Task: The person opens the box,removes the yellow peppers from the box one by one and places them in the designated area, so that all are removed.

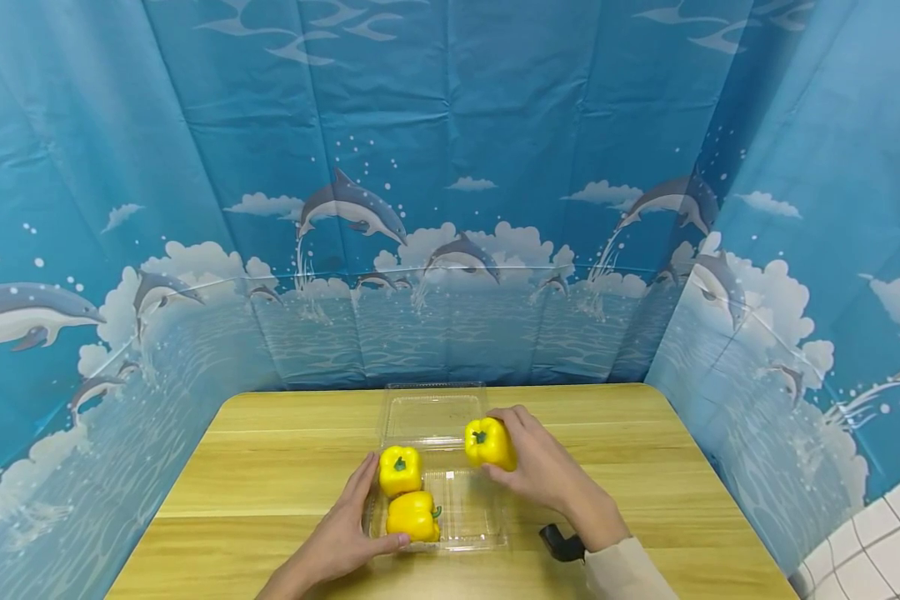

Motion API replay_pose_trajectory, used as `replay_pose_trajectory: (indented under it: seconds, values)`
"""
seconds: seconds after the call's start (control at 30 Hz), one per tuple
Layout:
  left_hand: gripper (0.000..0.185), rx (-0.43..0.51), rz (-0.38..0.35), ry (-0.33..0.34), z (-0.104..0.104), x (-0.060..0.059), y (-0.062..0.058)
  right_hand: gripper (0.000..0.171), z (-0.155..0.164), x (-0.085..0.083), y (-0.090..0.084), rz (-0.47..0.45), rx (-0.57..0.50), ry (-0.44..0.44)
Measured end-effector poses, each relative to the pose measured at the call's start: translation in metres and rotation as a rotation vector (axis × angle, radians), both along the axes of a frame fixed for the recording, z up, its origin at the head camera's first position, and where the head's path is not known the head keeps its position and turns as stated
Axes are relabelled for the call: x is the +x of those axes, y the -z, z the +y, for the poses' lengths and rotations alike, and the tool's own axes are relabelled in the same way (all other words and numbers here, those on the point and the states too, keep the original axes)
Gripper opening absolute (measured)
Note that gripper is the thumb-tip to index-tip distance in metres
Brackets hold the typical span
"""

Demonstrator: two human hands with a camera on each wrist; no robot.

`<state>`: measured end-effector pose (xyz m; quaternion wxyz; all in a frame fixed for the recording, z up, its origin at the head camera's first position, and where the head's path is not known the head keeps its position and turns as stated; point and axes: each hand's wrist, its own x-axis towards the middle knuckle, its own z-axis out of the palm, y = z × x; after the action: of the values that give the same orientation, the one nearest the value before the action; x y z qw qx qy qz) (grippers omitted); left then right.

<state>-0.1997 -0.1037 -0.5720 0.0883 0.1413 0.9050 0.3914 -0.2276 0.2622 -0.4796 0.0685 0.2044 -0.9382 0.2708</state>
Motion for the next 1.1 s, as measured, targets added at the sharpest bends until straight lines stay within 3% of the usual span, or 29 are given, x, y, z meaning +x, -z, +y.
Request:
replay_pose_trajectory:
  seconds: [1.1]
  values:
    - [0.145, 0.010, 0.001, -0.002, -0.001, -0.001, 0.001, 0.076, 0.015, -0.001, -0.005, 0.073, -0.022, 0.025]
